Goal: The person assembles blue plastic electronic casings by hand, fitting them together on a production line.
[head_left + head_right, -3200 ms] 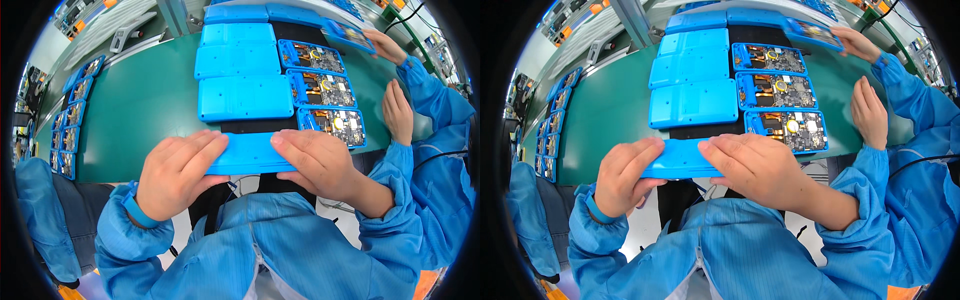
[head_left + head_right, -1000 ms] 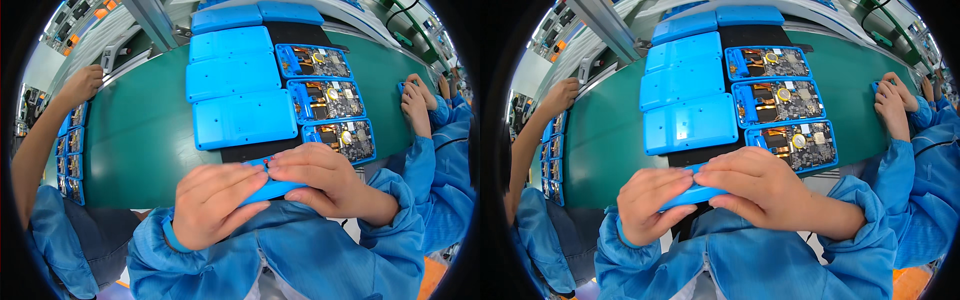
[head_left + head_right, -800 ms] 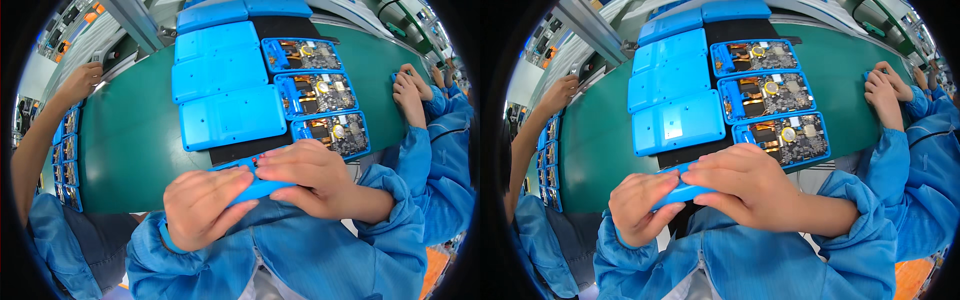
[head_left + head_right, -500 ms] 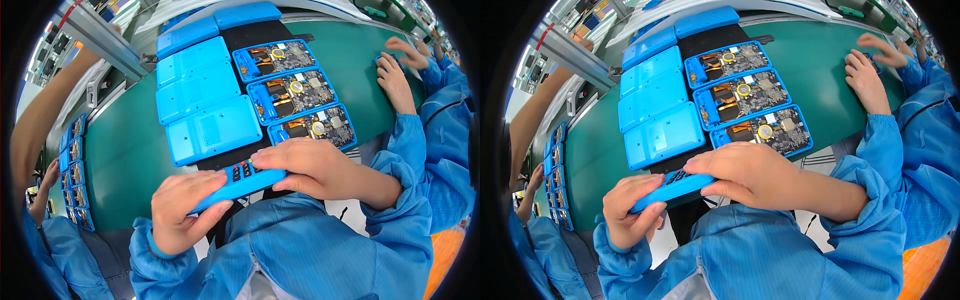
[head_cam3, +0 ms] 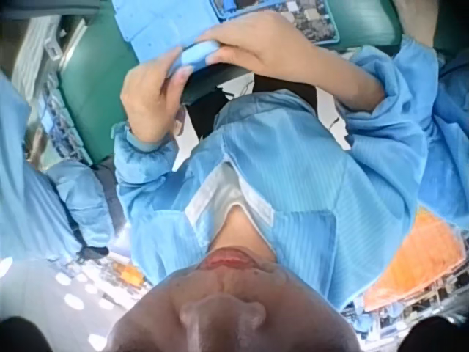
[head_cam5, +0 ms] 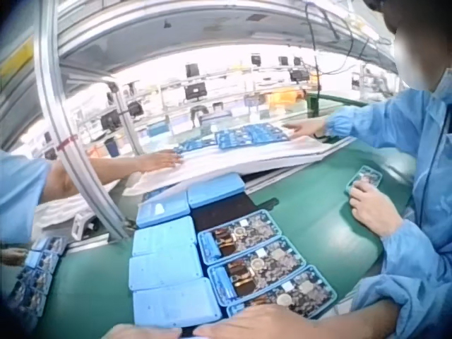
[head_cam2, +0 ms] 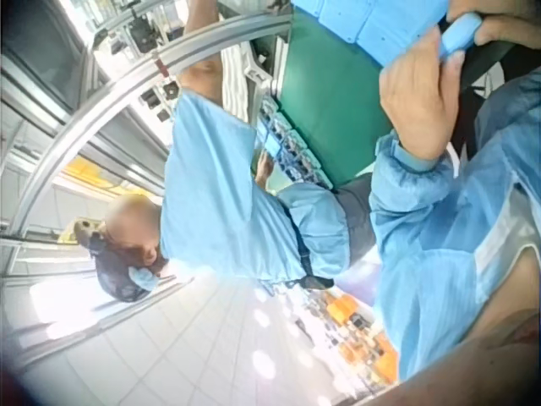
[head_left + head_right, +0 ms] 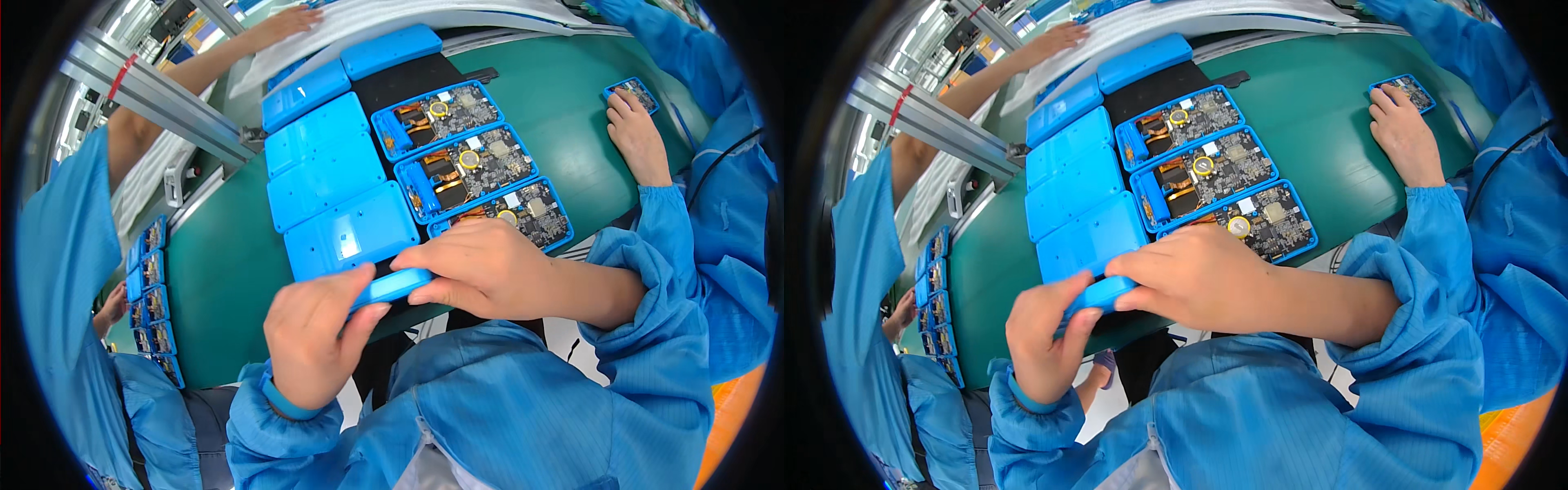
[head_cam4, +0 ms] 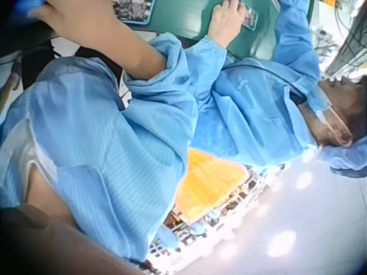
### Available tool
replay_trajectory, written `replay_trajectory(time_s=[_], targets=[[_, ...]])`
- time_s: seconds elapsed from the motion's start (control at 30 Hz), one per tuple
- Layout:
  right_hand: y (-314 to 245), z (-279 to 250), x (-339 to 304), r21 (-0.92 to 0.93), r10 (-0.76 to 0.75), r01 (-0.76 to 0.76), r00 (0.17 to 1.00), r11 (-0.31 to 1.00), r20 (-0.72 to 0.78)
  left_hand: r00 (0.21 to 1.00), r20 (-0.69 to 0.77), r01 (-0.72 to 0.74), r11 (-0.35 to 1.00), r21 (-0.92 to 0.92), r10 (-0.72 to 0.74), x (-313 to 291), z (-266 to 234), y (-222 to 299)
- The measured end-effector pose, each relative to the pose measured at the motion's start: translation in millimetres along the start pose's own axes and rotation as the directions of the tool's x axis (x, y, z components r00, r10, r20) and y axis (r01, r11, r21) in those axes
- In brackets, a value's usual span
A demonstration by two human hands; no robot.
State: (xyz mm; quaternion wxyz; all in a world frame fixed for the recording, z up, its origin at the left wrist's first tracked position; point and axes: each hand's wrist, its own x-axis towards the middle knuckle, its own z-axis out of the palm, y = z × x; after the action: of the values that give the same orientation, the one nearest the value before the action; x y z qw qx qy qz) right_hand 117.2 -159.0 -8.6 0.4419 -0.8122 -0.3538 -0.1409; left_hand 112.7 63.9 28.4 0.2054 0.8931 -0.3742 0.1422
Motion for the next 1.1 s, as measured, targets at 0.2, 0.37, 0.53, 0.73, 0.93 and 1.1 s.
replay_trajectory(time_s=[0.2, 0.37, 0.53, 0.73, 0.93, 1.1], targets=[[-15, -31, 23, 0.421, 0.445, -0.544, 0.838, 0.726, 0.315, 0.968, -0.030, 0.230, 0.926, -0.300, -0.251, -20, -45, 0], [-22, -33, 7, 0.315, 0.299, -0.350, 0.933, 0.882, 0.201, 0.948, 0.043, 0.243, 0.630, -0.738, -0.316, -45, -48, -16], [-13, -11, 0, 0.165, 0.048, -0.066, 0.993, 0.984, 0.111, 0.946, 0.060, 0.268, 0.669, -0.694, -0.317, -66, -38, -15], [-34, 17, 21, -0.172, -0.119, 0.140, 0.985, 0.975, 0.128, 0.986, -0.164, -0.039, 0.953, -0.301, -0.011, -71, -21, -26], [-52, 57, 29, -0.201, -0.135, 0.139, 0.990, 0.970, 0.031, 0.977, -0.208, -0.023, 0.956, -0.291, -0.040, -70, -18, -25], [-56, 60, 24, -0.269, -0.107, 0.109, 0.994, 0.957, 0.021, 0.974, -0.226, -0.039, 0.953, -0.299, -0.031, -72, -15, -24]])
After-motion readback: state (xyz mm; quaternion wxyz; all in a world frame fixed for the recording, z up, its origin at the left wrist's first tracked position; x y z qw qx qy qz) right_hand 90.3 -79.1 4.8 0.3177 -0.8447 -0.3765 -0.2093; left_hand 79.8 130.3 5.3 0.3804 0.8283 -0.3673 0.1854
